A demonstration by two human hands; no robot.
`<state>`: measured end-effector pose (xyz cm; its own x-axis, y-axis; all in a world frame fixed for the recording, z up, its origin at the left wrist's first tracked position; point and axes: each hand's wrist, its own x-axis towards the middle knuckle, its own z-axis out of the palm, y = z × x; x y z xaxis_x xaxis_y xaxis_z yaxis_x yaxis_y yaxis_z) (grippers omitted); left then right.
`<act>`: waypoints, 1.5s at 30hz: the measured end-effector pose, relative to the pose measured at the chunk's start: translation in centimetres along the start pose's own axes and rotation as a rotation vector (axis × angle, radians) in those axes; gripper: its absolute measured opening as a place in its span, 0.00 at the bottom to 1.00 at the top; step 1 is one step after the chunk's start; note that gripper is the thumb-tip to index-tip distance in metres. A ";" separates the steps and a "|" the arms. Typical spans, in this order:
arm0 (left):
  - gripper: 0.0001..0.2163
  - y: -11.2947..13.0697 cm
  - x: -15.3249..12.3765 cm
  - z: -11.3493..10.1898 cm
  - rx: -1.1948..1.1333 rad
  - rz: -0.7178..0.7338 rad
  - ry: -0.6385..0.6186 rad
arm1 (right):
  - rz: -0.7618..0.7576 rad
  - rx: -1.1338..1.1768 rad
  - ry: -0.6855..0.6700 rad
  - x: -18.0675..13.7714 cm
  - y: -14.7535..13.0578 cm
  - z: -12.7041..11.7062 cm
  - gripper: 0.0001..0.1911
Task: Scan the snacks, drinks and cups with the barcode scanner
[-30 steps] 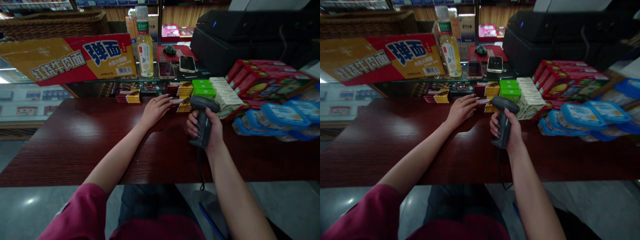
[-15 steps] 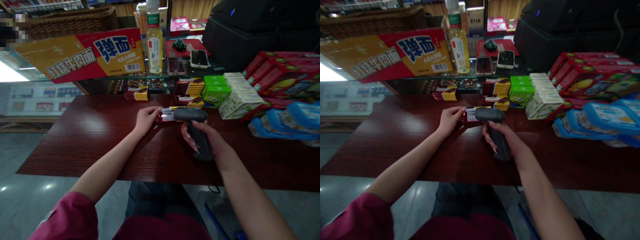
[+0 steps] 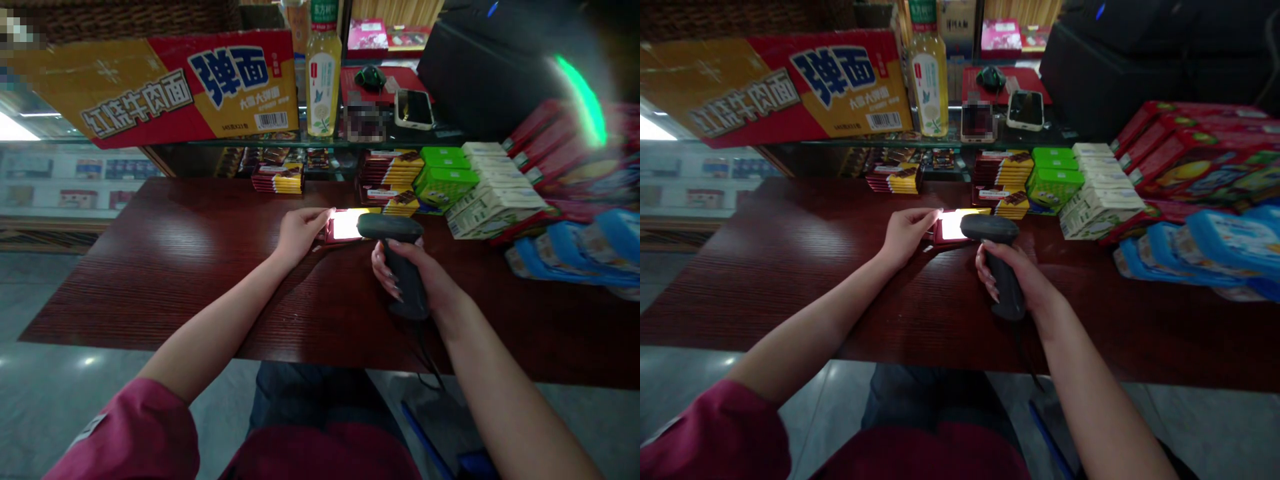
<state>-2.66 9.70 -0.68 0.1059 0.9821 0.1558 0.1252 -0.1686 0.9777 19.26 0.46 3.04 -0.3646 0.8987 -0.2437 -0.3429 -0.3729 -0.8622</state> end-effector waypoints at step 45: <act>0.23 -1.5 5.7 -11.8 1.040 0.634 0.146 | -0.139 0.131 0.061 0.1 -0.8 -1.3 0.19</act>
<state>-13.92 16.50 0.40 0.3311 0.6906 0.6430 0.8266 -0.5410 0.1553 20.67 1.12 3.13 -0.2535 0.9547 -0.1560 -0.4972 -0.2670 -0.8255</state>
